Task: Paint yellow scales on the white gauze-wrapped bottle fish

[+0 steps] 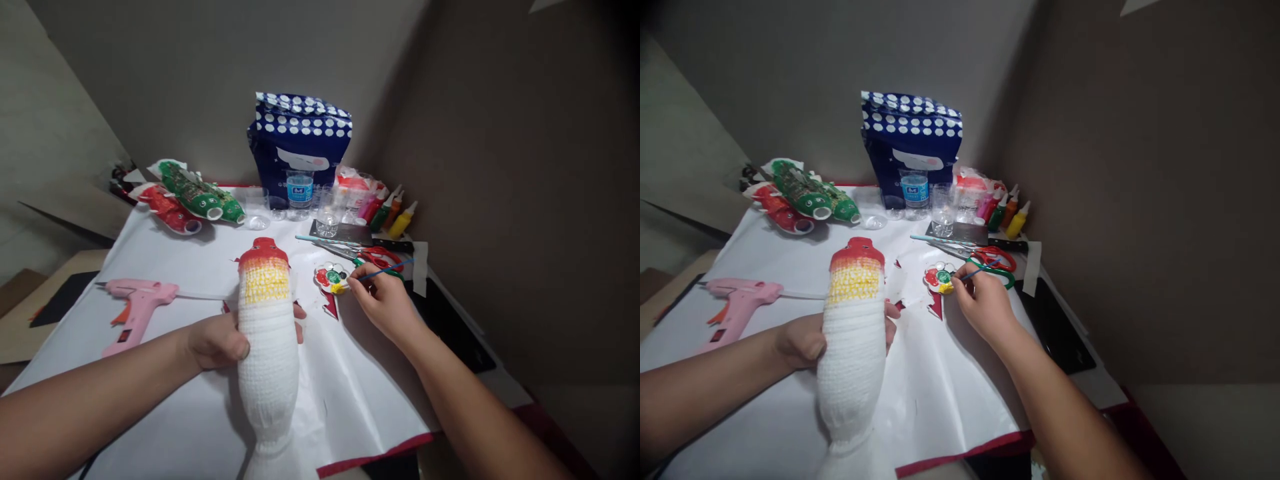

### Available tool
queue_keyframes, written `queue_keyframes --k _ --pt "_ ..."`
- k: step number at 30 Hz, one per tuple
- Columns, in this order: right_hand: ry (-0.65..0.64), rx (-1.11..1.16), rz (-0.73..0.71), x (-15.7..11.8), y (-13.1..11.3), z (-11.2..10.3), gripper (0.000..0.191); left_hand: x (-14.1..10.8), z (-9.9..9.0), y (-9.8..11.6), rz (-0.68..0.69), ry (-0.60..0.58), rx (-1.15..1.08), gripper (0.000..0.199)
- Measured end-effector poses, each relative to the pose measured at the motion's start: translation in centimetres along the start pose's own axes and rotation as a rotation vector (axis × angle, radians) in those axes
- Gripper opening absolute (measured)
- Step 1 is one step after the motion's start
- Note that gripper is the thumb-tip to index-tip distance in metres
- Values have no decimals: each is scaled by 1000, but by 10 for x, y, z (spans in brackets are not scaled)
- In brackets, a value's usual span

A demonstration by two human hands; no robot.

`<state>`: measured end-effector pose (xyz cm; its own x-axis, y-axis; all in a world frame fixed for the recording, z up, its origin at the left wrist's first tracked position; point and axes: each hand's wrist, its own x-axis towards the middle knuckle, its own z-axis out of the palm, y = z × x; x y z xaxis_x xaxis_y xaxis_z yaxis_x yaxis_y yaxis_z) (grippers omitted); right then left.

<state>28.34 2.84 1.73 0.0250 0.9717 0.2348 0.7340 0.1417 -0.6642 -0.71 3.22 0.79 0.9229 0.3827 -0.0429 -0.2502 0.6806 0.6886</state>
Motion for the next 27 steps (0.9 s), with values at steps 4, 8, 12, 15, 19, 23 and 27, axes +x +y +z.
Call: queue_keyframes --k 4,8,12,15,19,23,27 --pt "-29 -32 1 0 1 1 13 0 -2 1 -21 -17 29 75" --pt "-44 -35 -4 -2 3 1 13 0 -2 1 -57 -2 44 71" --pt "-45 -36 -9 -2 2 0 13 1 -2 0 -29 -10 51 72" --pt "-47 -41 -5 -1 1 0 13 1 -3 -1 -11 -28 62 74" --pt "-41 -31 -7 0 0 0 13 2 -3 -1 4 -63 77 74" --pt "2 27 -16 -2 -1 -1 15 2 -5 -2 6 -94 88 73" --pt "67 118 -30 -4 -9 -4 17 2 -5 -1 -23 -90 82 75"
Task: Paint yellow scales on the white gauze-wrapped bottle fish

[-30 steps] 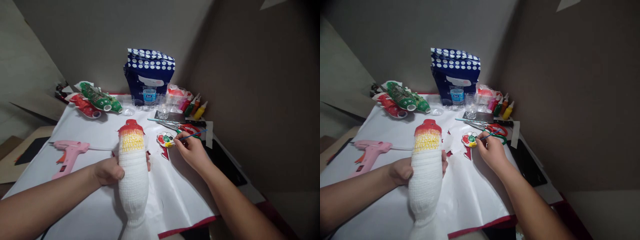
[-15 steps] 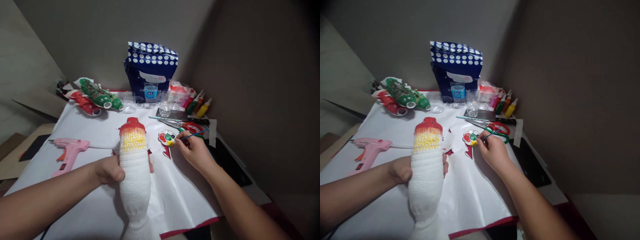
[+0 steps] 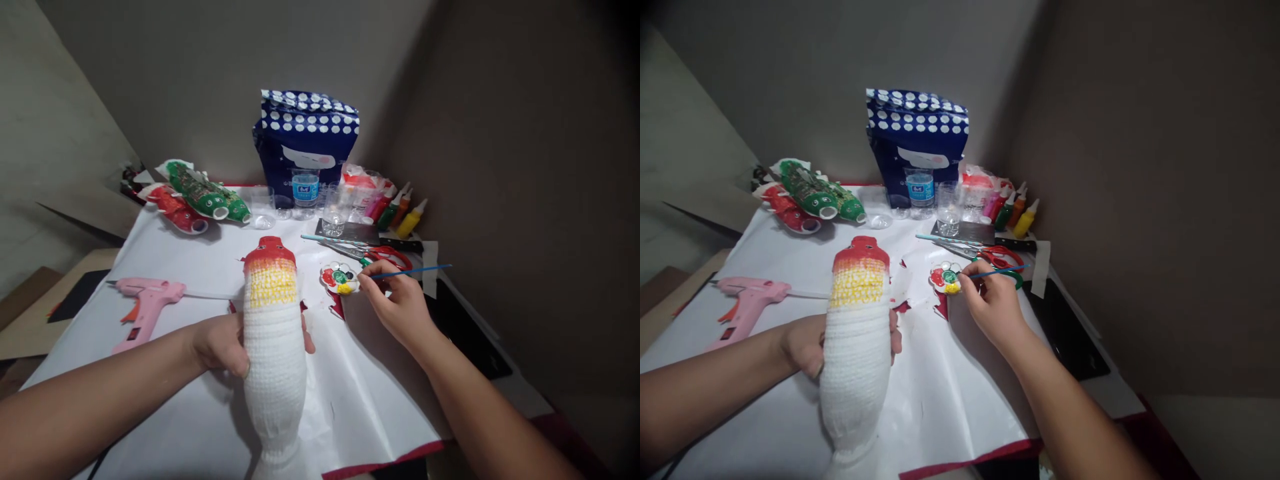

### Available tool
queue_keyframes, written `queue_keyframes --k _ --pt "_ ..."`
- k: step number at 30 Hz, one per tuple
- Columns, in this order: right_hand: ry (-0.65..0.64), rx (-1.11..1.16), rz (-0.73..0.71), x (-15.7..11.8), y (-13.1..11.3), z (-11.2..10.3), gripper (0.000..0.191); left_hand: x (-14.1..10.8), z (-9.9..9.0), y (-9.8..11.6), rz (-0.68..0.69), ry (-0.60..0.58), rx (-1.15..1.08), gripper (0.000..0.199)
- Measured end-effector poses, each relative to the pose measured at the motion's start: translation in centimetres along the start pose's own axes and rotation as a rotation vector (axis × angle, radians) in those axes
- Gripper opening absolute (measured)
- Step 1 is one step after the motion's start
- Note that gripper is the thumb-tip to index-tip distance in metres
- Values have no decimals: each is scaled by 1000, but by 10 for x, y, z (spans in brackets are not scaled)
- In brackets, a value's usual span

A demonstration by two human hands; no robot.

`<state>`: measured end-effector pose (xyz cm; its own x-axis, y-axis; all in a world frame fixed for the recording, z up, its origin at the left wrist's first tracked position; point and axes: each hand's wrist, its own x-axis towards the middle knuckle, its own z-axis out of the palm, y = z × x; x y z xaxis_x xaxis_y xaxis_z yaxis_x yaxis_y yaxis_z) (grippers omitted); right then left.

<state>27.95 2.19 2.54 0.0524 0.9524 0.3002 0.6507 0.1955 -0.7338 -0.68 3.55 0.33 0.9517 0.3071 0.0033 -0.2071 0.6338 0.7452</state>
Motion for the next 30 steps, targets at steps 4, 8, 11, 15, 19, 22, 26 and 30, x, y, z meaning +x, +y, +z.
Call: queue_keyframes --k 4,8,11,15,19,22,26,30 --pt "45 72 -22 -2 -10 -2 18 0 2 1 -23 27 -21 75" --pt "82 128 -21 -4 -11 -2 15 -1 2 1 -59 77 19 68" --pt "91 204 -2 -6 -9 2 17 -4 0 0 -108 122 43 62" --pt "91 405 39 -8 -14 4 20 -7 -1 -4 -109 179 30 60" --pt "84 708 108 -19 -39 -2 13 -6 -1 -6 -81 188 10 56" --pt "-17 819 98 -33 -65 -5 10 -3 2 -6 -49 185 17 55" --pt "13 716 29 -48 -94 4 6 1 7 -6 -33 171 76 61" --pt "67 733 17 -55 -104 22 7 3 10 -8 -17 158 141 67"
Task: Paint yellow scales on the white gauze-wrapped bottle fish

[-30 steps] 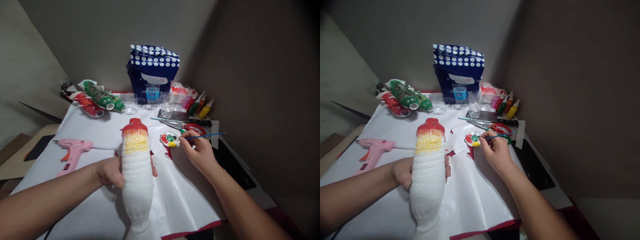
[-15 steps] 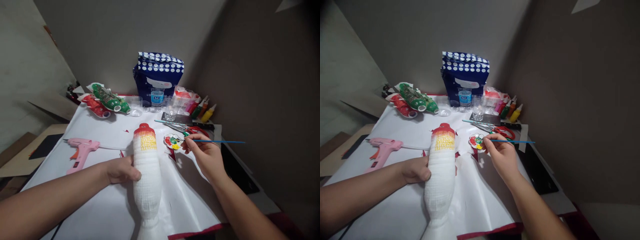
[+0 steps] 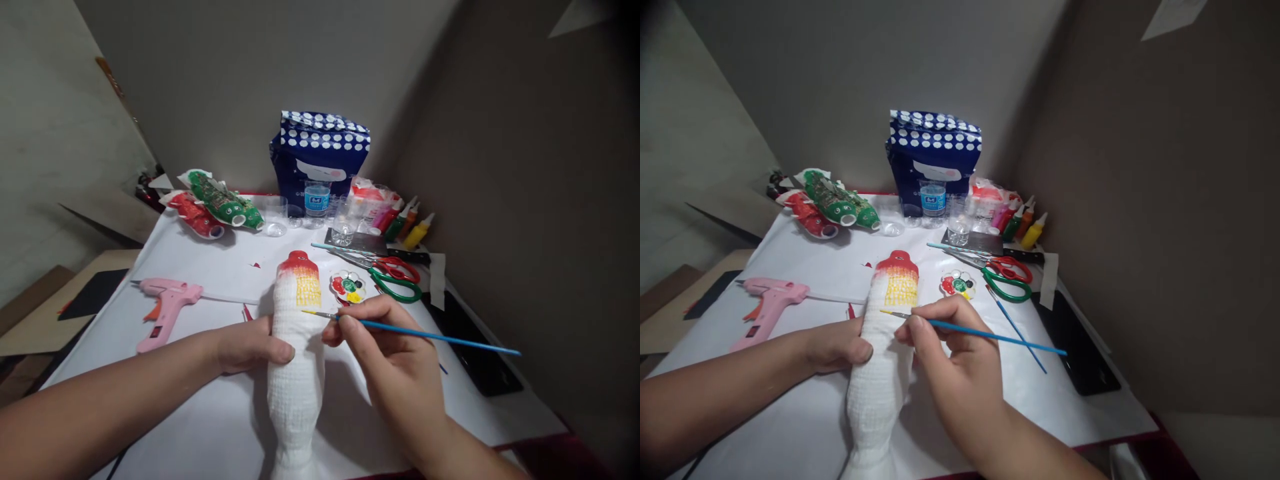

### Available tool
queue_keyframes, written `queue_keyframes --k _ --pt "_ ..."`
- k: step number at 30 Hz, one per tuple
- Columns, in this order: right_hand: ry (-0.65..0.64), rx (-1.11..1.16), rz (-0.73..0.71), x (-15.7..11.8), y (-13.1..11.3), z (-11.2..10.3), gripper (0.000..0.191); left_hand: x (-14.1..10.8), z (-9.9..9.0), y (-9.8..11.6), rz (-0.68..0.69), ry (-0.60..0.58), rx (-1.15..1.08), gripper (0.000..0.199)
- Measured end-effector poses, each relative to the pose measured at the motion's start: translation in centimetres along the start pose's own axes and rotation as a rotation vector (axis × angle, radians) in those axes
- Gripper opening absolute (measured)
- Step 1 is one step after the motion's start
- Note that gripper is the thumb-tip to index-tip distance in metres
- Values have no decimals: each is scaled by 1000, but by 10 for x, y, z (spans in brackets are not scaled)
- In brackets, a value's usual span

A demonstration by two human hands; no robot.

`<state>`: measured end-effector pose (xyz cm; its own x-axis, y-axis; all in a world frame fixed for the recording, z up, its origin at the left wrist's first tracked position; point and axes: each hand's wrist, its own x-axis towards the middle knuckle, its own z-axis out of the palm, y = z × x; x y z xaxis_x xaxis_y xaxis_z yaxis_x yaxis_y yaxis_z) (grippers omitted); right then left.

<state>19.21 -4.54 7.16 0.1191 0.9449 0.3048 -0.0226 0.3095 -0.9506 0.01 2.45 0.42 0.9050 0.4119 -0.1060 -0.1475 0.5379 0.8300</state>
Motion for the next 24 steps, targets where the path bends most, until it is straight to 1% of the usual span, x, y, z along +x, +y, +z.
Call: queue_keyframes --k 4,8,11,14,17,20,24 --pt "41 4 -56 -5 12 7 9 0 3 1 16 29 77 66" --pt "58 -52 -106 -9 19 6 11 1 5 3 56 13 136 65" --pt "46 -57 -106 -11 20 5 11 2 5 3 87 12 150 66" --pt "35 -71 -116 -10 20 5 12 1 5 2 70 18 158 69" --pt "55 -97 -132 -9 19 4 13 1 4 2 54 42 158 72" --pt "65 -117 -136 -10 20 3 13 0 4 1 52 71 159 72" --pt "54 -145 -140 -12 23 2 12 0 3 -1 75 67 156 73"
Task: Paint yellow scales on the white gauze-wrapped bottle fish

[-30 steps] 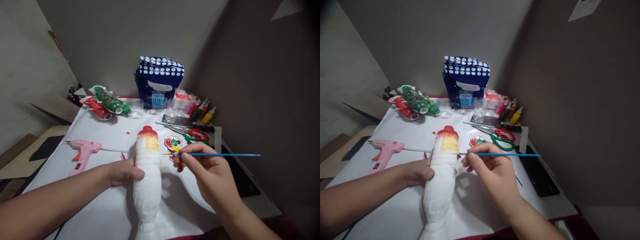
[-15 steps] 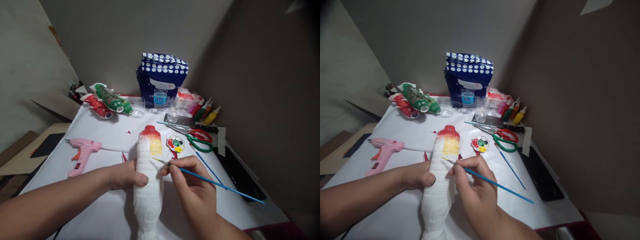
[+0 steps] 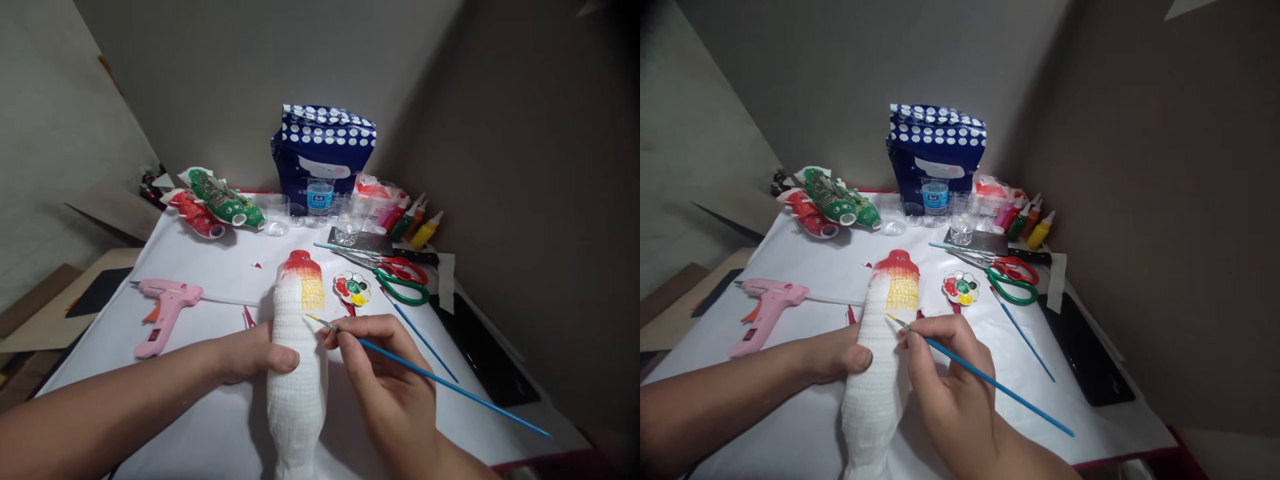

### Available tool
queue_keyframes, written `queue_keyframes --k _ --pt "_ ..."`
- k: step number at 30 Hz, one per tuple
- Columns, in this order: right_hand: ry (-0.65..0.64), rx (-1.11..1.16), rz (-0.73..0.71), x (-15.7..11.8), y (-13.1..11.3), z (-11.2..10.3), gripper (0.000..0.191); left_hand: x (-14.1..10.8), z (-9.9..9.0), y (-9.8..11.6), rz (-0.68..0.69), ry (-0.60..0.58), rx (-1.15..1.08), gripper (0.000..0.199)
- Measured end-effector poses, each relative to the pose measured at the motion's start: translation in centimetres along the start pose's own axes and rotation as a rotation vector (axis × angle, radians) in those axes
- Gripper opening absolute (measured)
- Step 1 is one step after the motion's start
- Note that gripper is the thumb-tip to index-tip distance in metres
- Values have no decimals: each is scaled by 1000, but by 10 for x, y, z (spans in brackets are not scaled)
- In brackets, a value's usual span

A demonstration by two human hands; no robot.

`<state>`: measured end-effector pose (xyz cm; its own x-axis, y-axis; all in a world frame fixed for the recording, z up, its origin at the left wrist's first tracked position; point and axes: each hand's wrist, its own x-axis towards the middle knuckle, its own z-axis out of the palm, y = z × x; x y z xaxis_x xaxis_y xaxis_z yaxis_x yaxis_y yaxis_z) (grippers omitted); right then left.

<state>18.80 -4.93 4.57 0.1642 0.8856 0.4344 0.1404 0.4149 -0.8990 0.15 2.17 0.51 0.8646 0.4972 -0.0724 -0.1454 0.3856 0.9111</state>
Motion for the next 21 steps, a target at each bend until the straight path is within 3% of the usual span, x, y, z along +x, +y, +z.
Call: queue_keyframes --k 11,21 --pt "-5 -89 -27 2 -1 -2 11 1 4 0 4 63 28 76" --pt "-10 -127 -36 4 2 -2 10 1 2 3 -11 41 61 74"
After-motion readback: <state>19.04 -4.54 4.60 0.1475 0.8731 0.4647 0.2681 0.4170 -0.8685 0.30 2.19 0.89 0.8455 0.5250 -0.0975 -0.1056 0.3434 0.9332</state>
